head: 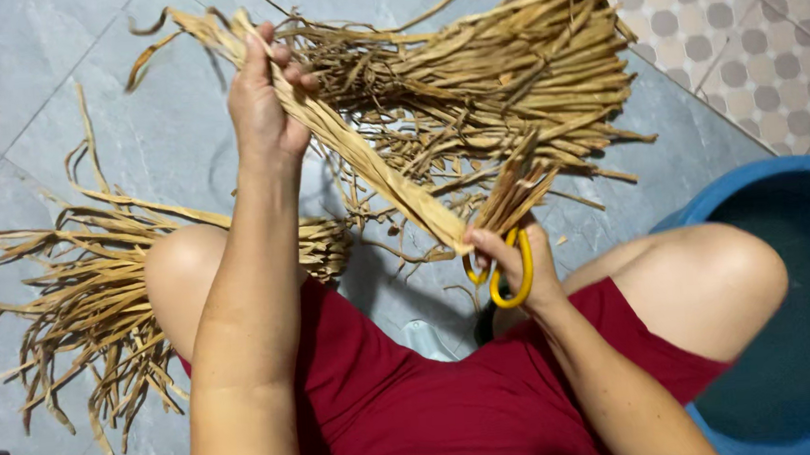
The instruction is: The person sits cross-legged on a tiled floor and uses yellow-handled scissors to cut long dried plant strips into shorter pieces. They repeatedly pick up bundles, cut them, and place the cut pieces into a pile on the floor.
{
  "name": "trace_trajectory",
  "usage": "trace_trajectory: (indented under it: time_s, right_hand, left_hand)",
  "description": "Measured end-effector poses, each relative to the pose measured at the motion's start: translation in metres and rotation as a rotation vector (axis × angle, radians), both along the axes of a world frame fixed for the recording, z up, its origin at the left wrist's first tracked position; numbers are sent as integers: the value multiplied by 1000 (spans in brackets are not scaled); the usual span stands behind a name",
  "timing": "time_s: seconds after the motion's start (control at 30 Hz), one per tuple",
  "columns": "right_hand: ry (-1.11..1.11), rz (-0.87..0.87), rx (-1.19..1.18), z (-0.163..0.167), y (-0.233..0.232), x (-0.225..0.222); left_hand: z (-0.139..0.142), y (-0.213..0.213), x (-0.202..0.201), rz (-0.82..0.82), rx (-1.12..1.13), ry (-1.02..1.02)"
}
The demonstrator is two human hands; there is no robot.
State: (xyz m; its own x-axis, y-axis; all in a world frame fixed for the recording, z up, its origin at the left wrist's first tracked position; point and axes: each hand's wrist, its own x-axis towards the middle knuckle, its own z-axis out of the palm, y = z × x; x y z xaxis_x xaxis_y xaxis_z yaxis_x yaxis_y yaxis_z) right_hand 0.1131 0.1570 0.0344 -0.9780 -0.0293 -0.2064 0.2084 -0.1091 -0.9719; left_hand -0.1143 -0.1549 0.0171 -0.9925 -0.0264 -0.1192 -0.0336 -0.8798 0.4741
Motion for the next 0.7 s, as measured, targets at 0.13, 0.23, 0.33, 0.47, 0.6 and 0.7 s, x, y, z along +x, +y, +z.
trace_trajectory:
  time_s: [0.13, 0.23, 0.33, 0.47, 0.6, 0.7]
  right_hand:
    - [-148, 139, 159, -21, 1, 6]
    - [-251, 219, 132, -33, -3, 13]
    - [-327, 333, 143, -44, -2, 20]
    - [-340, 452, 357, -61, -1, 27]
    - [-394, 560, 345, -75, -4, 36]
    - [-370, 578, 371, -80, 4, 33]
  left_hand:
    - [18, 9, 9, -45, -133, 24]
    - [31, 11, 13, -97, -183, 35]
    - [40, 8, 18, -148, -205, 82]
    - [47, 1, 16, -186, -196, 124]
    - [47, -31, -8, -68, -338, 70]
    - [35, -66, -35, 49, -418, -51]
